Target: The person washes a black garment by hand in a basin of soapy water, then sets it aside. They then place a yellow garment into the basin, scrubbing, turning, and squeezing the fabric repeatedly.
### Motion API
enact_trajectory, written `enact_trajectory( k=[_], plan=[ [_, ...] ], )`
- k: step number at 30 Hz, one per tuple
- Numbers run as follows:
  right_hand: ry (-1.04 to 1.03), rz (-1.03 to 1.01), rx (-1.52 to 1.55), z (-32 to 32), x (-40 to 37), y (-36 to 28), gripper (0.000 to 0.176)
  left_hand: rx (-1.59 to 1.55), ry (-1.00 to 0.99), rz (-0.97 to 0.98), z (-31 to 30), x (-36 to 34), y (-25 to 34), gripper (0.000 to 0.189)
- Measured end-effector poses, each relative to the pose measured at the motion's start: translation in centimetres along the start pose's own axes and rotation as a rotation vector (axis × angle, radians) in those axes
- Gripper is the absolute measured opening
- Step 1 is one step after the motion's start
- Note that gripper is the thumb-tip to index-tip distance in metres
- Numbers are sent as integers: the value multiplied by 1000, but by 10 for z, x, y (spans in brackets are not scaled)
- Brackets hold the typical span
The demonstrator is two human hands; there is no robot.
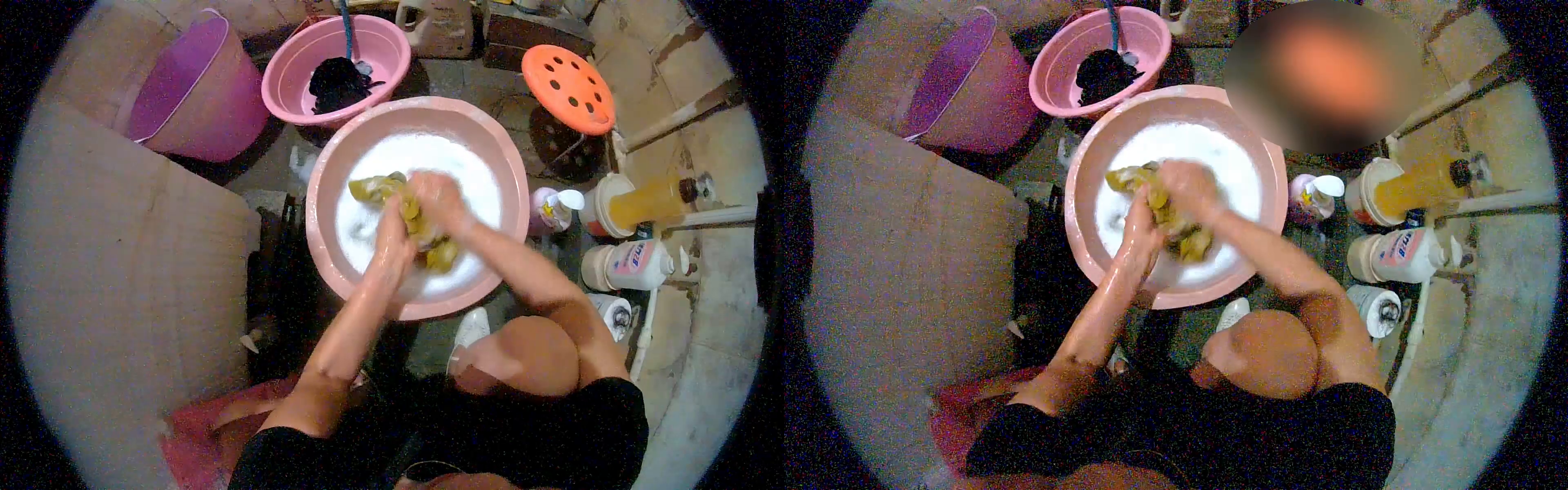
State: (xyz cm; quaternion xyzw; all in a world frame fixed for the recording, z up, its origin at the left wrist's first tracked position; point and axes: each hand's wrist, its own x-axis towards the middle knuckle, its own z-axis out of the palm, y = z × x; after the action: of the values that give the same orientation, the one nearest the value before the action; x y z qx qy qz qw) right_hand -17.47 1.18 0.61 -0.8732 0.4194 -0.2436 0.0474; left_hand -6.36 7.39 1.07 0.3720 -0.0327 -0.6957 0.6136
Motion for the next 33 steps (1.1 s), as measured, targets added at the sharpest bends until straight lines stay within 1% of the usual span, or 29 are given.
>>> enact_trajectory(
  k=[1,2,3,4,6,7,8,9,10,11,12,14,15,16,18,19,20,21,22,23,24,25,26,27,28,29,30,32,33],
  plan=[
    [-123,161,-52,-8,3,31,24,-29,-20,-17,26,-16,7,38],
    [-282,280,-95,-16,3,38,36,-50,-39,-32,42,-26,16,41],
    [-224,373,-49,-28,5,37,42,-8,-70,83,48,-26,25,45],
    [-240,366,-51,-42,8,38,42,-12,-84,177,48,-24,38,41],
    [64,622,250,-64,11,36,43,223,-90,366,41,-9,66,47],
    [69,616,248,-66,13,43,43,221,-95,373,42,4,72,47],
    [-8,637,300,-67,15,50,41,723,48,425,37,17,74,52],
    [-92,663,353,-65,16,52,44,1225,204,452,27,27,72,57],
    [-93,662,354,-51,12,49,44,1555,248,514,22,37,58,56],
    [-79,594,234,-26,2,44,45,1672,172,564,9,54,40,58],
    [-69,526,112,-3,-7,39,53,1785,91,612,-7,72,21,59],
    [-310,543,-196,30,-15,23,63,2172,-11,428,-36,108,-18,56],
    [-169,526,-260,46,-20,15,59,1977,95,573,-65,123,-48,55],
    [-177,526,-261,51,-20,21,59,2039,80,558,-70,121,-52,55],
    [-513,508,-28,60,-21,41,53,2111,24,478,-73,123,-54,56],
    [-579,330,-32,78,-31,59,42,2136,-17,412,-74,126,-53,56],
    [-576,331,-40,84,-38,77,42,2155,-66,328,-70,129,-48,56],
    [-694,509,347,83,-39,87,36,2161,-110,246,-66,129,-42,57],
    [-836,599,504,83,-36,101,35,2158,-147,157,-64,129,-37,57],
    [-941,612,518,79,-28,110,33,2126,-165,78,-58,126,-29,57],
    [-1003,596,471,74,-18,120,32,2035,-151,31,-44,114,-14,58],
    [-996,563,365,63,-3,124,31,1904,-87,28,-26,102,3,58],
    [-886,519,241,40,15,113,30,1748,-22,49,-5,91,18,59],
    [-658,491,164,10,28,88,29,1897,-74,44,-31,146,14,62],
    [-399,441,166,-15,32,56,28,1089,-53,-34,-11,115,30,56],
    [-186,339,275,-7,24,30,28,281,4,-80,11,83,47,50],
    [8,211,361,0,16,4,29,282,2,-79,29,65,63,50],
    [-192,113,464,-48,25,-70,23,331,78,-297,37,45,83,49],
    [-189,115,464,-42,21,-74,23,289,-31,-285,26,42,76,44]
  ],
)
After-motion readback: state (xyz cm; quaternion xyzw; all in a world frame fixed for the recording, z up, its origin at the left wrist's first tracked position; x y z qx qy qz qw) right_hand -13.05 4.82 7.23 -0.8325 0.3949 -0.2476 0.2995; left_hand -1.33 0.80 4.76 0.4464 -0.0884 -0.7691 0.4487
